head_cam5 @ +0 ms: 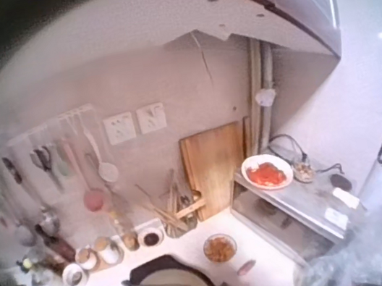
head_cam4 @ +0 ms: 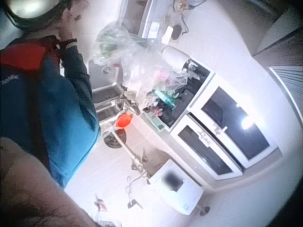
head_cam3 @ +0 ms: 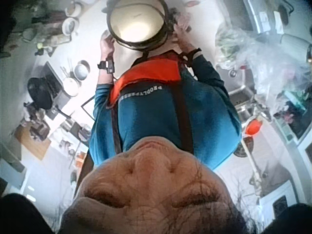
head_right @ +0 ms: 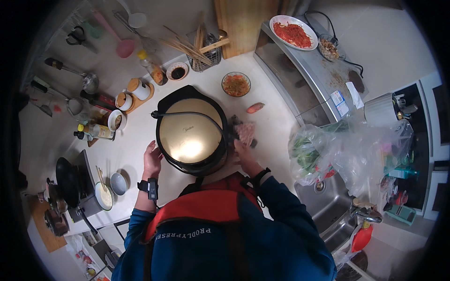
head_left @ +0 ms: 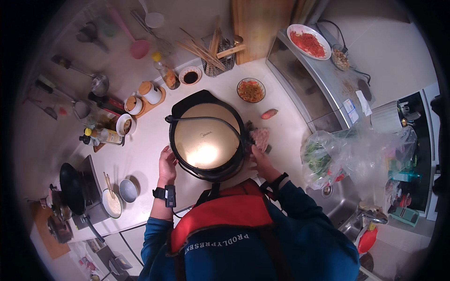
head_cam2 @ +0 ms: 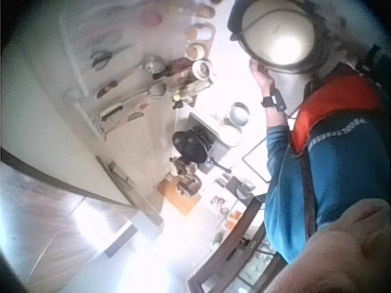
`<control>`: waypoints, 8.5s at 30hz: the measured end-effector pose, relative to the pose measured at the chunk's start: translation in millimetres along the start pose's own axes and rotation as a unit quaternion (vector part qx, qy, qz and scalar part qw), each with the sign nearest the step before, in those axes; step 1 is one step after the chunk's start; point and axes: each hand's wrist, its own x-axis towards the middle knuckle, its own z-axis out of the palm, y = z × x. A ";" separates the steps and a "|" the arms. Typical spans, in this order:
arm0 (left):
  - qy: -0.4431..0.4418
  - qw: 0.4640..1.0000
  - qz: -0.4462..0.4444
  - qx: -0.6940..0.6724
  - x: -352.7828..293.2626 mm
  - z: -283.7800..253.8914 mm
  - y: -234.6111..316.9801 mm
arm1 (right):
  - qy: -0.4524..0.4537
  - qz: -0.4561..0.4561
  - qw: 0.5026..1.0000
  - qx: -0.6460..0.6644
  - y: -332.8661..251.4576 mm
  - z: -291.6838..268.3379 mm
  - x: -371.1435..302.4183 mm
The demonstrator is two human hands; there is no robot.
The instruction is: The person mixes a batter in a bowl using chopsticks, then retrieves an electric griddle from a cabinet, plugs it in, and continues mixing the batter. They briefly walk to another room and return to the kitchen to resume mixing.
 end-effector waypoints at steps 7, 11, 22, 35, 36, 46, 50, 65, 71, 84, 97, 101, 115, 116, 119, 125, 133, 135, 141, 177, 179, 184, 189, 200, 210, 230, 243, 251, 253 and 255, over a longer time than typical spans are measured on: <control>0.007 0.999 0.038 -0.039 -3.3 -5.6 -18.6 | 0.033 -0.009 0.994 -0.108 -47.2 -59.1 21.8; 0.036 0.996 0.057 -0.058 -16.2 -10.8 -23.3 | -0.068 -0.022 0.995 0.070 -88.4 -50.5 81.0; 0.060 0.995 0.060 -0.057 -63.7 -7.3 -12.1 | -0.006 -0.034 0.861 0.508 -101.4 -37.4 234.8; -0.115 0.961 0.014 0.249 -78.6 -28.5 -68.7 | -0.085 -0.419 0.802 -0.418 -133.7 115.4 126.1; -0.137 0.951 0.044 0.275 -78.6 -29.7 -74.9 | -0.058 -0.445 0.756 -0.477 -126.5 130.3 121.9; -0.198 0.647 0.245 0.695 -78.6 -55.2 -67.2 | -0.273 -0.219 0.812 -0.467 -168.8 200.3 61.5; -0.111 0.625 0.364 0.681 -97.7 -68.8 -51.7 | -0.298 -0.135 0.917 -0.227 -231.6 212.8 20.3; -0.287 0.780 0.231 0.505 -69.3 -55.4 26.0 | -0.228 -0.369 0.901 -0.022 -355.9 242.7 17.3; 0.032 0.968 0.249 0.005 -21.5 -96.6 91.6 | -0.131 -0.380 0.910 0.098 -411.1 240.9 68.7; 0.144 0.959 0.186 0.156 112.6 -99.0 165.3 | 0.170 -0.586 0.710 -0.352 -485.6 298.0 216.4; 0.241 0.830 0.285 0.415 193.3 -124.6 144.3 | 0.245 -0.558 0.626 -0.486 -501.6 308.7 250.4; 0.272 0.809 0.312 0.418 185.8 -101.0 150.4 | 0.260 -0.497 0.661 -0.499 -510.6 318.7 267.5; 0.150 0.855 0.366 0.336 27.1 -70.7 91.1 | -0.007 -0.377 0.763 -0.525 -447.3 306.4 123.4; 0.111 0.875 0.352 0.312 13.6 -73.0 69.0 | -0.062 -0.371 0.727 -0.574 -414.9 297.5 109.9; 0.015 0.961 0.152 0.231 -15.1 -81.7 12.4 | -0.214 -0.442 0.578 -0.652 -293.7 247.5 58.3; -0.109 0.984 0.026 0.139 -37.1 -75.0 -48.1 | -0.276 -0.309 0.518 -0.748 -93.8 150.0 -35.4; -0.183 0.967 -0.020 0.176 -42.8 -61.6 -67.2 | -0.101 -0.375 0.580 -0.716 -5.7 129.8 -47.2; -0.186 0.966 -0.019 0.179 -46.9 -62.4 -70.0 | -0.096 -0.378 0.585 -0.711 3.3 126.9 -48.7; -0.187 0.967 -0.047 0.169 -60.1 -74.3 -79.2 | -0.087 -0.376 0.592 -0.707 14.5 118.9 -57.0; -0.071 0.977 0.045 0.195 -135.3 -107.1 -98.1 | -0.071 -0.512 0.611 -0.599 -282.4 250.0 -26.2; -0.063 0.948 0.105 0.293 -125.1 -95.5 -79.8 | -0.071 -0.550 0.580 -0.597 -287.6 252.9 -16.7; -0.041 0.818 0.341 0.462 -115.1 -26.9 -17.9 | -0.085 -0.564 0.570 -0.592 -280.9 240.2 -17.1; 0.087 0.629 0.616 0.466 -111.3 55.0 79.7 | -0.088 -0.613 0.553 -0.557 -273.5 228.1 -21.4; -0.018 0.668 0.494 0.556 -63.7 125.9 208.5 | -0.050 -0.677 0.602 -0.419 -265.8 218.2 -26.3; 0.004 0.656 0.512 0.554 -32.6 134.5 238.3 | 0.066 -0.353 0.647 -0.673 -116.4 108.4 40.3; 0.004 0.690 0.454 0.563 -7.4 139.3 262.9 | 0.104 -0.270 0.676 -0.678 -68.9 111.7 104.0; 0.008 0.651 0.501 0.571 0.3 132.8 251.2 | 0.282 -0.115 0.761 -0.573 -92.2 -136.1 53.5; 0.007 0.672 0.505 0.542 -15.9 133.2 239.9 | 0.344 -0.165 0.661 -0.646 -90.1 -108.9 73.4; 0.023 0.667 0.497 0.555 -21.3 133.0 236.7 | 0.302 -0.250 0.671 -0.629 -96.9 -87.8 71.7; 0.035 0.659 0.488 0.571 -26.7 132.6 234.8 | 0.186 -0.366 0.721 -0.558 -93.5 -52.5 70.4</control>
